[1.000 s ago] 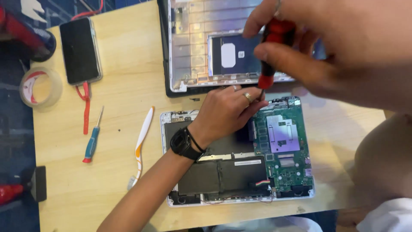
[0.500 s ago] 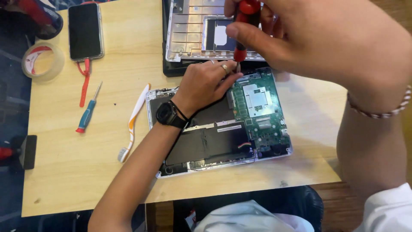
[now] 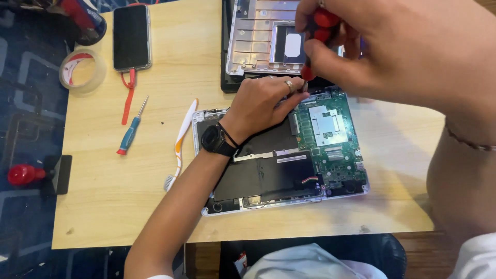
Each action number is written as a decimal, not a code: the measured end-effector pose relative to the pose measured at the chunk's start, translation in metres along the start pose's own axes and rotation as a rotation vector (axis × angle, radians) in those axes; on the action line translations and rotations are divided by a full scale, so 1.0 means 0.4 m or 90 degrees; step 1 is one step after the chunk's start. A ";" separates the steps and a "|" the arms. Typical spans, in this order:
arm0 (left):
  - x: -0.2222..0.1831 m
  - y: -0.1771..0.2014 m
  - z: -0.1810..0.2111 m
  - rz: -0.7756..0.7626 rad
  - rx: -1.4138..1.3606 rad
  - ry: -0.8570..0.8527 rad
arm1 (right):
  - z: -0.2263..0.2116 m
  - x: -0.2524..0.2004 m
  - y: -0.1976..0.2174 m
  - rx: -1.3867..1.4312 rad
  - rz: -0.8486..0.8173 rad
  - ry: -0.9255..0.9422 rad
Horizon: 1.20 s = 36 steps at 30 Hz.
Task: Disassembling a laptop by removing screws and the motherboard, then cleaning the board with a toothbrush.
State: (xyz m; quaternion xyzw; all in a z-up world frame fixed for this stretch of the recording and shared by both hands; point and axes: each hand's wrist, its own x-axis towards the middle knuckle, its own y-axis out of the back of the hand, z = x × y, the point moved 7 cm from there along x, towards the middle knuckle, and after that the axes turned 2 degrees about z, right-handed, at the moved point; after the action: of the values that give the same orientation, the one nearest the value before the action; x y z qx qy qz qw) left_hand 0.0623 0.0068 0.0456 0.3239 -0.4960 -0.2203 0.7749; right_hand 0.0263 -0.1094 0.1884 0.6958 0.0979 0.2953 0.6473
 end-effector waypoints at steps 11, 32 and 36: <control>-0.019 0.013 -0.007 0.009 -0.017 0.035 | 0.046 -0.026 -0.045 0.042 -0.053 -0.122; -0.047 -0.021 -0.038 0.051 -0.078 0.171 | 0.026 -0.039 -0.041 0.076 0.005 -0.080; -0.038 -0.004 -0.040 0.073 -0.092 0.220 | 0.022 -0.046 -0.056 0.133 0.068 -0.123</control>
State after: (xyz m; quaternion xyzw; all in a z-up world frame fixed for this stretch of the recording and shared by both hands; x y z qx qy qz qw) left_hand 0.0704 0.0201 0.0300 0.2714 -0.3563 -0.1521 0.8811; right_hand 0.0217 -0.1231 0.1618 0.7889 0.0285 0.2490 0.5611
